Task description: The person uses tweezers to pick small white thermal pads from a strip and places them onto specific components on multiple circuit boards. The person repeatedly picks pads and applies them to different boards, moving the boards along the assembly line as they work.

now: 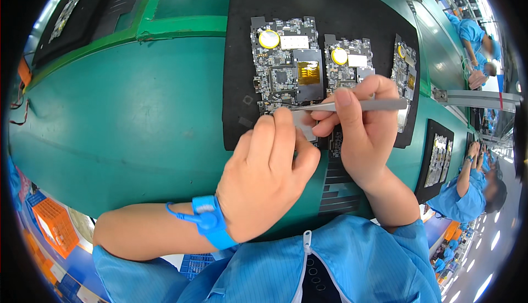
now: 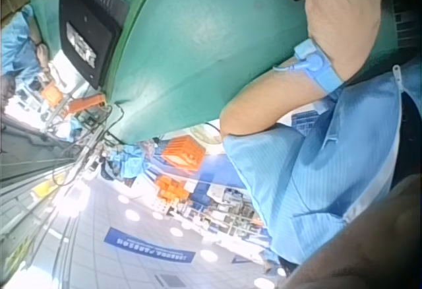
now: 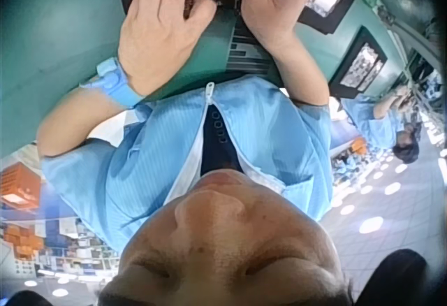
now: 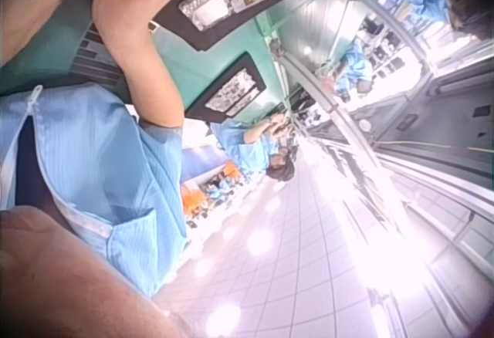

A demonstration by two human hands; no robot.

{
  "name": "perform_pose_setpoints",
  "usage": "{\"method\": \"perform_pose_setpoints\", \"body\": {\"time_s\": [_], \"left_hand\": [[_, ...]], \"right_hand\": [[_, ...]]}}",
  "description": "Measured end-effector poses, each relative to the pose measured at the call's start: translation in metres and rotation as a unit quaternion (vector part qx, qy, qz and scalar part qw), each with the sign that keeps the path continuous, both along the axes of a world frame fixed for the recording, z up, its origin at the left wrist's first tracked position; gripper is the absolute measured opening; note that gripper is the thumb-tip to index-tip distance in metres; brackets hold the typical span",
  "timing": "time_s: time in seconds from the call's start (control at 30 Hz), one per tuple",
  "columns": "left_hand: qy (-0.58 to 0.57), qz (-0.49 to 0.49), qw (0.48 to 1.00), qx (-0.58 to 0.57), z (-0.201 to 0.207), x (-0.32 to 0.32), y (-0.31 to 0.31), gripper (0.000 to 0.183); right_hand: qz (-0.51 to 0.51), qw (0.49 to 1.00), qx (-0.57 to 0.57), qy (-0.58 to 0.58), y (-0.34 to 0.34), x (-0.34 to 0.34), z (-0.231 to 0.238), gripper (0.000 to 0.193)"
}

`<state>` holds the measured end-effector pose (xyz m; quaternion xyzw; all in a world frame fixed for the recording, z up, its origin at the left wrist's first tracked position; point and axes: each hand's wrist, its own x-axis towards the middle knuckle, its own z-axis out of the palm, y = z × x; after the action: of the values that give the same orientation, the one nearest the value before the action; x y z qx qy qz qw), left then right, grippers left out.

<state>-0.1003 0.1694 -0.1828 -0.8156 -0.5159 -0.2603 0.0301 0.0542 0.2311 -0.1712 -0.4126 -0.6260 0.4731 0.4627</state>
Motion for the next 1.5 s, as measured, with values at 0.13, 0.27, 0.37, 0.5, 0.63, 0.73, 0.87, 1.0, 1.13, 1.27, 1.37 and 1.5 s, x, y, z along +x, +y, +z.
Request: {"method": "perform_pose_setpoints", "body": {"time_s": [0.13,0.27,0.37,0.5,0.63,0.73,0.87,1.0,1.13,1.27,1.37,1.5], "left_hand": [[0.005,-0.027,0.999,-0.044,0.004,-0.006,0.000,0.027],[0.122,-0.015,0.992,0.000,0.005,-0.001,-0.016,0.035],[0.149,-0.035,0.988,-0.020,0.002,0.000,-0.022,0.040],[0.130,-0.032,0.991,0.002,-0.002,0.000,-0.021,0.041],[0.150,-0.035,0.988,0.012,-0.002,0.000,-0.021,0.041],[0.151,-0.033,0.988,0.022,-0.003,0.000,-0.020,0.042],[0.140,-0.035,0.990,0.004,0.002,0.000,-0.017,0.040],[0.005,-0.054,0.993,-0.100,0.024,-0.012,-0.018,0.043],[-0.058,0.076,0.990,-0.106,0.042,-0.051,-0.005,0.037],[-0.337,0.112,0.840,-0.409,0.023,-0.071,0.024,0.045],[-0.310,0.123,0.850,-0.407,0.009,-0.063,0.027,0.047],[-0.403,0.121,0.837,-0.349,0.024,-0.050,0.011,0.056]], "right_hand": [[0.022,0.995,0.096,-0.006,-0.003,0.004,-0.005,0.015],[0.039,0.992,0.116,0.017,-0.004,0.005,-0.010,0.014],[0.064,0.986,0.154,0.008,-0.003,0.003,-0.013,0.014],[0.074,0.984,0.165,-0.005,-0.004,0.001,-0.013,0.014],[0.083,0.980,0.178,-0.031,-0.005,0.000,-0.012,0.016],[0.100,0.967,0.222,-0.074,-0.004,0.000,-0.010,0.015],[0.037,0.992,0.113,0.050,-0.011,0.002,-0.001,0.016],[-0.082,0.989,0.021,0.123,-0.021,0.046,0.024,0.019],[-0.239,0.970,0.053,0.008,-0.014,0.132,0.042,0.026],[-0.301,0.918,-0.116,-0.232,-0.002,0.192,0.042,0.037],[-0.229,0.914,-0.222,-0.252,0.002,0.200,0.023,0.047],[-0.234,0.914,-0.112,-0.311,-0.001,0.199,0.010,0.062]]}}
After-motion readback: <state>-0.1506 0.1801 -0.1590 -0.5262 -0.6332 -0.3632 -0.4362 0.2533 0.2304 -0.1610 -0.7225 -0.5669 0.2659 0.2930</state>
